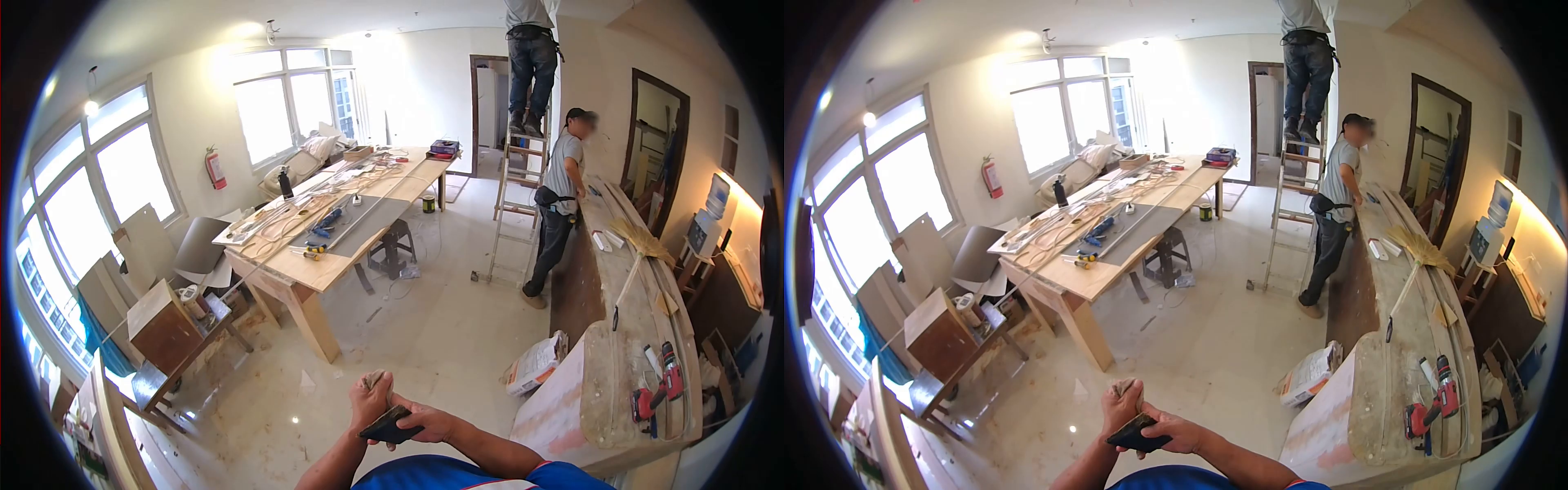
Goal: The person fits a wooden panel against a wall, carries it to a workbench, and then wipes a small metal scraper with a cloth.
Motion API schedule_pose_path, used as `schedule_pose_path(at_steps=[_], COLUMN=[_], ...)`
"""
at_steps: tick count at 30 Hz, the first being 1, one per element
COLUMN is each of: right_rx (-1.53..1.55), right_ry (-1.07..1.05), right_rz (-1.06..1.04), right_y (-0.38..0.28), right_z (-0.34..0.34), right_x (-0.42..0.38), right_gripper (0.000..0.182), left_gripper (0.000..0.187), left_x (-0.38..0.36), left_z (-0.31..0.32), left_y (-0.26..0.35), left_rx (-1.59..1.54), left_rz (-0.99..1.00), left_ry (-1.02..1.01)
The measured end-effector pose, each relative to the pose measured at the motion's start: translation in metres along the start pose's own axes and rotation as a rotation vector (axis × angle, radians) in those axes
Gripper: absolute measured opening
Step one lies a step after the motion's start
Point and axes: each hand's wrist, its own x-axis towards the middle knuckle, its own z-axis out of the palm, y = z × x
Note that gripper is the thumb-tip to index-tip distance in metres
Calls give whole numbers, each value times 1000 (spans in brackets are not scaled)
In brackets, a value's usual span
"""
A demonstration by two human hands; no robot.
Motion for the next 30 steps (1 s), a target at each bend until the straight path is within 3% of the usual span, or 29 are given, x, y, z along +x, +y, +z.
schedule_pose_path(at_steps=[8, 11, 14, 18, 22, 25, 29, 30], right_rx=[-146, -137, -165, -139, -20, 264, 488, 493], right_ry=[71, 79, 49, -20, 0, 55, -9, -54], right_rz=[26, 45, 83, 80, -53, -119, -85, -27], right_y=[9, 9, 15, 28, 5, 0, 25, 29], right_z=[-4, -5, -2, 2, 8, -2, -9, -7], right_x=[-1, -1, -2, -1, -2, -8, -7, -5], right_gripper=[97, 102, 105, 105, 109, 97, 76, 67], left_gripper=[27, 26, 25, 20, 13, 15, 23, 21], left_x=[6, 12, 20, 45, 36, 10, -10, -7], left_z=[8, 2, -1, -21, -26, -23, -8, -9], left_y=[-13, -27, -27, -37, -38, 0, -9, -18], left_rx=[-174, -36, -128, -118, -681, -807, -487, -172], left_rz=[-150, -181, -338, -274, -355, -352, -180, -95], left_ry=[66, 61, 195, 267, 189, 144, 29, 19])
